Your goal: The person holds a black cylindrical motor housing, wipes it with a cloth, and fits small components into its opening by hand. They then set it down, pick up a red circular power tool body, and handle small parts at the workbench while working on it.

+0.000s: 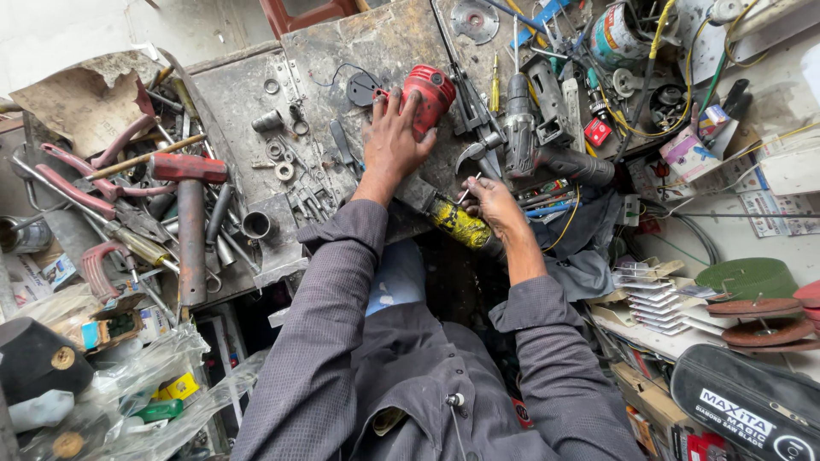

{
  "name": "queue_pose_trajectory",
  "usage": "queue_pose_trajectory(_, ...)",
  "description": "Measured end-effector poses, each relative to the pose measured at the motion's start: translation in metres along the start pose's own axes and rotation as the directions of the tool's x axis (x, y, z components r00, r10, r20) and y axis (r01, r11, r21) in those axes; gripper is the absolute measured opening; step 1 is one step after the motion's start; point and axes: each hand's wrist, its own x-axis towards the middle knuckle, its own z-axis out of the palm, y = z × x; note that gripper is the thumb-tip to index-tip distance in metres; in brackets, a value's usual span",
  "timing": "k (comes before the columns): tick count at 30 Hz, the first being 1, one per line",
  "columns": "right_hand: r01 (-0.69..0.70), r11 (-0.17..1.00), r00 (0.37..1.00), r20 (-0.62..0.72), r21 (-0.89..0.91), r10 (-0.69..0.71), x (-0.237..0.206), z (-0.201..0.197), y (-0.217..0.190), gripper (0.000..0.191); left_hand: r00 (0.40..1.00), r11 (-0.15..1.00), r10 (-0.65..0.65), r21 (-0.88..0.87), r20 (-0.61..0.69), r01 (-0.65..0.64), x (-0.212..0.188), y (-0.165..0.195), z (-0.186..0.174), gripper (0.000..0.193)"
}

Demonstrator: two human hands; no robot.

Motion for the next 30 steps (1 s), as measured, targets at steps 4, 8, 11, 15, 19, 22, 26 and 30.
queue_pose_trajectory(4, 0.059, 0.993, 0.992, -0.108, -0.102, -0.07, 0.001, 0.003, 0.008, 0.028, 1.0, 1.0, 0.005, 0.0, -0.008, -0.005, 0.0, -0.002, 0.004, 0.08)
queue_pose_trajectory(8, 0.279, 0.888, 0.917, -0.171, -0.366, -0.359, -0.003, 0.011, 0.016, 0.027, 1.0, 1.0, -0.014, 0.002, 0.014, 0.014, 0.001, -0.005, 0.007, 0.08)
queue_pose_trajectory(11, 0.371, 0.845, 0.874, -0.162, -0.386, -0.458, -0.013, 0.01, 0.022, 0.022, 1.0, 1.0, -0.002, 0.015, -0.014, 0.002, 0.002, -0.006, 0.009, 0.083)
queue_pose_trajectory(15, 0.462, 0.77, 0.799, -0.17, -0.44, -0.577, -0.024, 0.007, 0.027, 0.016, 1.0, 1.0, -0.013, 0.002, 0.006, 0.013, 0.002, -0.006, 0.01, 0.081)
queue_pose_trajectory(19, 0.516, 0.508, 0.642, -0.081, -0.69, -0.762, -0.035, 0.014, 0.041, 0.013, 1.0, 1.0, -0.001, -0.015, 0.008, 0.001, 0.003, -0.006, 0.01, 0.082)
queue_pose_trajectory(22, 0.499, 0.408, 0.593, -0.042, -0.764, -0.804, -0.038, 0.017, 0.05, 0.009, 1.0, 1.0, -0.01, -0.018, 0.019, 0.011, 0.003, -0.005, 0.007, 0.082)
queue_pose_trajectory(26, 0.59, 0.268, 0.497, 0.081, -0.761, -0.864, -0.04, 0.02, 0.054, 0.013, 1.0, 1.0, -0.007, -0.001, 0.019, 0.007, 0.003, -0.004, 0.0, 0.083)
queue_pose_trajectory(30, 0.618, 0.157, 0.442, 0.176, -0.77, -0.88, -0.042, 0.022, 0.051, 0.023, 1.0, 1.0, 0.004, 0.001, -0.012, -0.004, 0.001, -0.003, -0.005, 0.083)
